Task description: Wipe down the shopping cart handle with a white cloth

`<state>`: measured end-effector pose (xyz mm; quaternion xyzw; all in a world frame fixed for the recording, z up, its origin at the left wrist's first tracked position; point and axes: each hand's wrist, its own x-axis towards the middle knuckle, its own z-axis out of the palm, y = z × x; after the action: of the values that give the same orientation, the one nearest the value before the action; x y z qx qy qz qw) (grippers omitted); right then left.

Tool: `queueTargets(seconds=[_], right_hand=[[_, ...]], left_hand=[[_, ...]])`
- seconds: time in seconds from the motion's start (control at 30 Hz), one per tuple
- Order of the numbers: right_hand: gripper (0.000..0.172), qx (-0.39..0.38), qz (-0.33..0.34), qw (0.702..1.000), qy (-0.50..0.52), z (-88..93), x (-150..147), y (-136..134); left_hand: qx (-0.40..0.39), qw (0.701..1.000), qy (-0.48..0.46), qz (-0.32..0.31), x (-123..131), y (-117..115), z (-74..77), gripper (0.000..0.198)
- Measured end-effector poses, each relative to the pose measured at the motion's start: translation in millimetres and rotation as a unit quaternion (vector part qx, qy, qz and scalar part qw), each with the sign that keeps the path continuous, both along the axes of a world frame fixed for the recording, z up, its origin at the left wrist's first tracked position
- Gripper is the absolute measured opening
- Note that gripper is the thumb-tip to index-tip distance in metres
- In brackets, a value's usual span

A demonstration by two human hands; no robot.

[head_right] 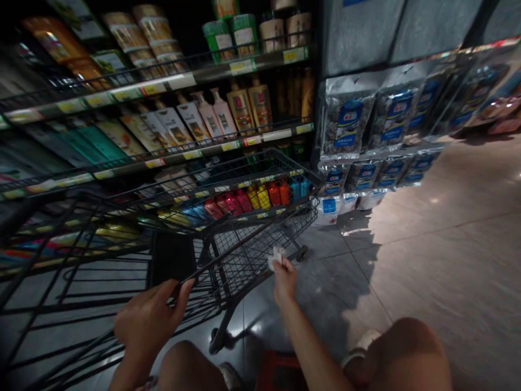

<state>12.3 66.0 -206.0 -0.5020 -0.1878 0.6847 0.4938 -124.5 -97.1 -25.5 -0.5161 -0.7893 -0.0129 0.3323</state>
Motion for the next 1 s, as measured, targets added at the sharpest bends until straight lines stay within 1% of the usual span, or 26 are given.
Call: queueTargets(seconds=[0.07, 0.13, 0.2, 0.3, 0.5, 0.67, 0.8, 0.93, 1.0], right_hand=[[0.032, -0.006, 0.016, 1.0, -0.015, -7.7, -8.2, 0.0], [0.029, -0.007, 0.035, 0.999, -0.022, -11.6, -19.5, -2.1], [0.027, -0.005, 0.05, 0.998, -0.024, -11.0, -30.1, -5.7], [0.023, 0.003, 0.066, 0.998, -0.022, -4.1, -37.8, -11.6], [0.022, 0.019, 0.099, 0.995, -0.011, 19.2, -31.6, -20.8], [0.021, 0.059, 0.126, 0.99, 0.001, 51.2, -33.3, -29.7], [0.019, 0.096, 0.165, 0.982, 0.001, 75.4, -34.2, -33.0], [0.023, 0.102, 0.184, 0.978, 0.009, 89.1, -24.9, -33.5], [0.028, 0.126, 0.177, 0.976, -0.006, 93.6, -17.6, -33.8]], left_hand=[[0.005, 1.0, -0.015, 0.0, 2.0, 0.6, 0.8, 0.04], [0.013, 1.0, -0.027, -0.001, 3.0, 1.1, 0.9, 0.041], [0.02, 0.999, -0.037, -0.006, 3.2, 1.7, 0.1, 0.041], [0.029, 0.998, -0.055, -0.008, 2.8, 2.4, -1.5, 0.04], [0.032, 0.994, -0.106, -0.004, 5.0, 2.4, -1.5, 0.036], [0.037, 0.991, -0.128, 0.005, 7.2, 3.3, -3.5, 0.035], [0.042, 0.989, -0.139, 0.004, 7.6, 5.3, -5.9, 0.034], [0.045, 0.988, -0.147, 0.0, 7.4, 7.5, -8.6, 0.034], [0.05, 0.986, -0.158, -0.006, 6.8, 7.8, -8.5, 0.032]])
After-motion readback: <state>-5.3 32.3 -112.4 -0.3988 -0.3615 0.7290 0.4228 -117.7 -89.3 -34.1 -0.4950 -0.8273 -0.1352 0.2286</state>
